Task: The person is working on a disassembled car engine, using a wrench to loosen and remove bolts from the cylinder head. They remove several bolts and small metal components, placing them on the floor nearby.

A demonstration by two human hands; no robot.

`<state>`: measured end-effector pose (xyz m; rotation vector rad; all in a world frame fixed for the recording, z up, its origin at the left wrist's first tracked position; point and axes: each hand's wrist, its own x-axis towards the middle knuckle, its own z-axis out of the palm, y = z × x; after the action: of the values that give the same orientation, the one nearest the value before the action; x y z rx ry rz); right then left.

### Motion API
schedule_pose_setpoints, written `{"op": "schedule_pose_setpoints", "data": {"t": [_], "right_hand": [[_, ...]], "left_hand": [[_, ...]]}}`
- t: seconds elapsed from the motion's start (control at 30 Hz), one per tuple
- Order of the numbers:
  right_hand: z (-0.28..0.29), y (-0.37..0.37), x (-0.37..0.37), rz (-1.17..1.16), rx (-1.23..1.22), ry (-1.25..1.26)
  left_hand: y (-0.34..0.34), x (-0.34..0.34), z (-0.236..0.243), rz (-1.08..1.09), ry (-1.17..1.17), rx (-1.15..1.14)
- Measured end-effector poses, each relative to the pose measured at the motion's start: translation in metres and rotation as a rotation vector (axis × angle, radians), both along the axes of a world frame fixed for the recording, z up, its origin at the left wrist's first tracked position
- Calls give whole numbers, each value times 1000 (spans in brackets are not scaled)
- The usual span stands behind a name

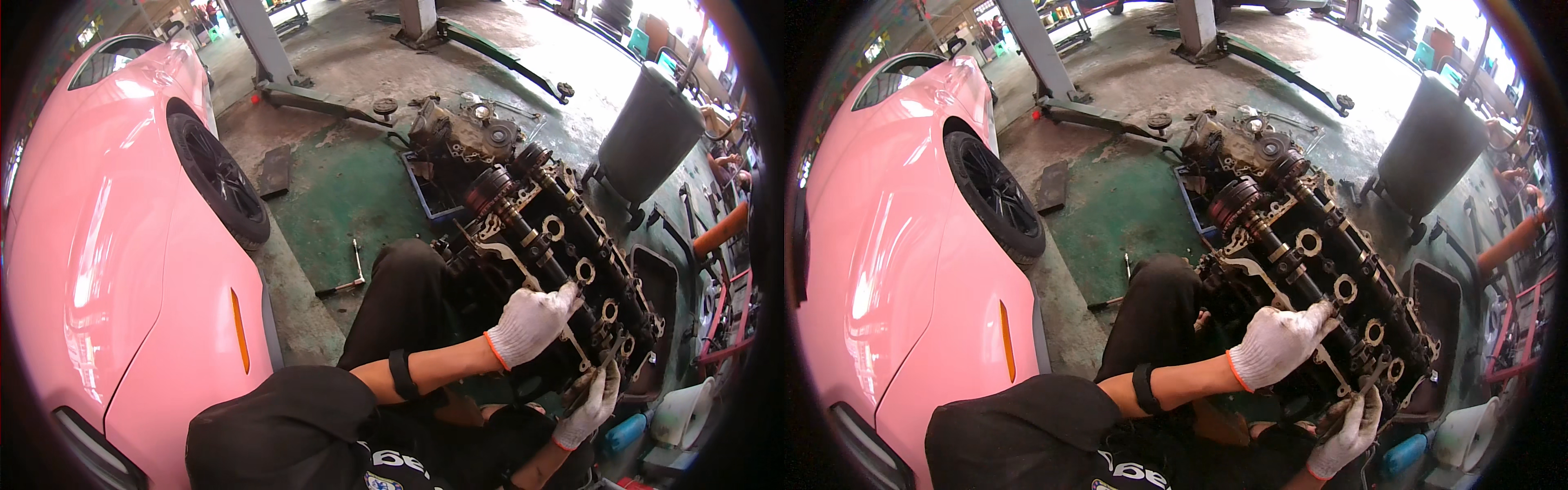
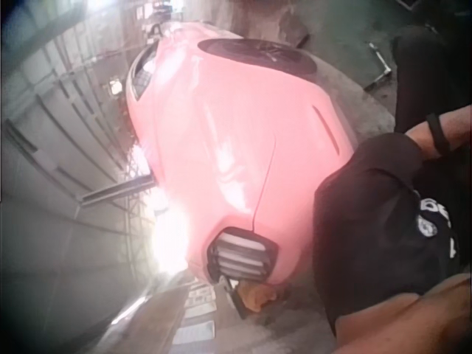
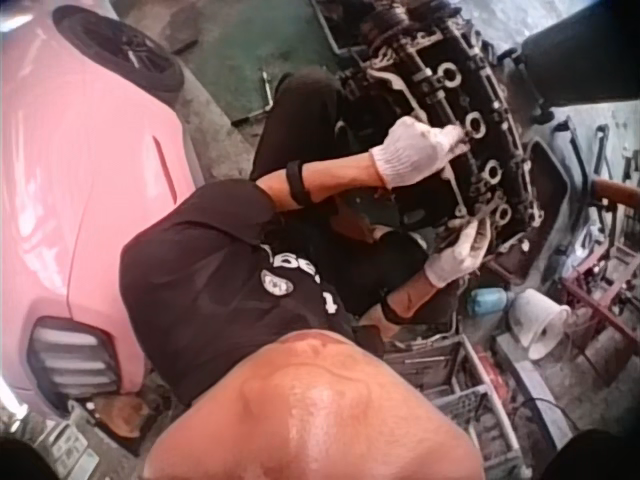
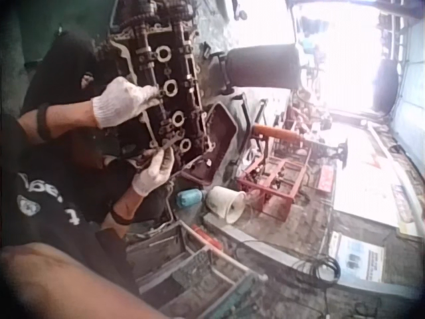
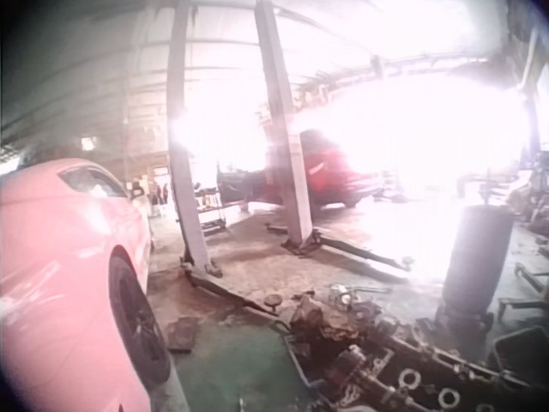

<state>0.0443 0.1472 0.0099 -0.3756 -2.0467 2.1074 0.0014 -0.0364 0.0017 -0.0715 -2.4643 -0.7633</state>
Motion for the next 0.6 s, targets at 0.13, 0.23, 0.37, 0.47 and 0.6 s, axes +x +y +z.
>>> {"op": "schedule_pose_setpoints", "data": {"t": [0.13,0.23,0.37,0.47,0.6], "right_hand": [[-8,1,-1,-8,-3,9],[-11,1,-3,-38,-52,30],[-5,1,-3,14,-27,-20],[2,0,-4,50,-21,-28],[6,-5,-6,47,-39,3]], "left_hand": [[-5,0,2,-8,18,40],[-6,4,5,7,45,87],[-7,8,6,-22,-81,-9],[-7,7,6,-9,15,-43],[-6,2,8,14,-38,-81]]}}
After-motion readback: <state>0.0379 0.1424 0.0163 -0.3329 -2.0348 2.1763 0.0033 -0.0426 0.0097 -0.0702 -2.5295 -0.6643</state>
